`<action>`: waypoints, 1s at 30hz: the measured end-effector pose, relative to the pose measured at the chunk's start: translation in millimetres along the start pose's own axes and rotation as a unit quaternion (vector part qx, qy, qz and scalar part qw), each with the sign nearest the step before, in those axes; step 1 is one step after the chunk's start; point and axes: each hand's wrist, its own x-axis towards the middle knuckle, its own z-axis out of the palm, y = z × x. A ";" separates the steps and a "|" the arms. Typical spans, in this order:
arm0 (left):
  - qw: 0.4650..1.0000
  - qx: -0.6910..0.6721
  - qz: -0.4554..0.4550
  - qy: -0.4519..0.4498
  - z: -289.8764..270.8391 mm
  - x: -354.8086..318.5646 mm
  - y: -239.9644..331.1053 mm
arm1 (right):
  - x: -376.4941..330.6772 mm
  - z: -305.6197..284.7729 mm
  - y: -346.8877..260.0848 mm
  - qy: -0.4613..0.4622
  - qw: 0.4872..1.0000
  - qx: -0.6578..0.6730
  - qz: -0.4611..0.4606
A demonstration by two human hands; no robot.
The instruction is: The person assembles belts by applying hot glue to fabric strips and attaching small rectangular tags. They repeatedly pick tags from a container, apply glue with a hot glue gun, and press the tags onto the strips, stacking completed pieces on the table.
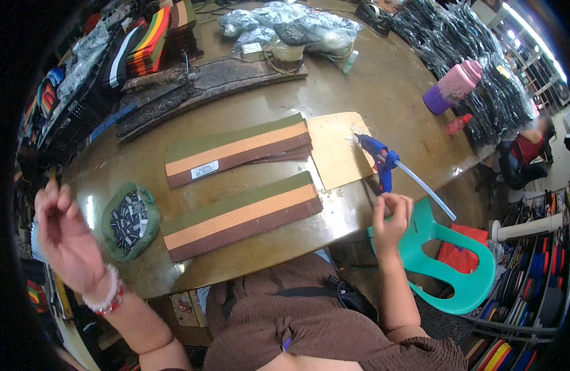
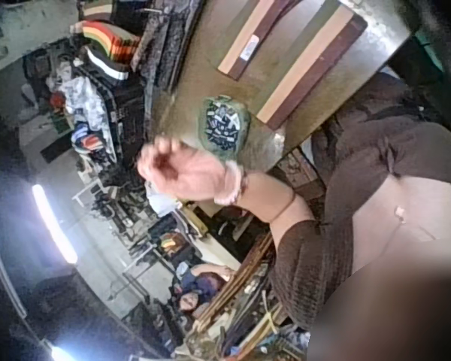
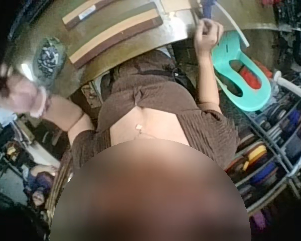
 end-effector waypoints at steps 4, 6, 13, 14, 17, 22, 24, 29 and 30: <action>0.999 -0.005 -0.015 -0.044 -39.0 -19.0 29.4 | 28.5 38.0 -30.5 -0.089 0.987 0.081 -0.107; 0.997 -0.014 -0.012 -0.068 -42.2 -25.0 38.6 | 65.1 77.1 -42.1 -0.131 0.985 0.041 -0.101; 0.993 -0.011 0.008 -0.119 -36.7 -36.7 49.7 | 152.2 72.9 -82.3 -0.146 0.973 -0.020 -0.175; 0.997 0.028 0.012 -0.066 -33.4 -38.0 44.8 | 157.5 49.4 -87.1 -0.081 0.977 -0.002 -0.196; 0.990 0.125 -0.057 0.024 -13.1 -39.5 20.1 | 163.1 -42.6 -98.9 0.005 0.985 -0.008 -0.175; 0.968 0.123 -0.138 -0.173 49.0 -53.0 -43.2 | 151.4 -140.6 -118.5 0.285 0.935 0.123 -0.171; 0.949 0.058 -0.212 -0.227 75.4 -66.0 -64.0 | 139.0 -149.8 -126.7 0.271 0.943 0.127 -0.146; 0.871 -0.068 -0.372 -0.312 126.7 -108.8 -93.4 | 94.2 -89.7 -143.3 -0.235 0.963 0.053 -0.121; 0.858 -0.092 -0.395 -0.315 132.4 -116.8 -97.2 | 84.0 -72.1 -146.5 -0.244 0.954 0.131 -0.110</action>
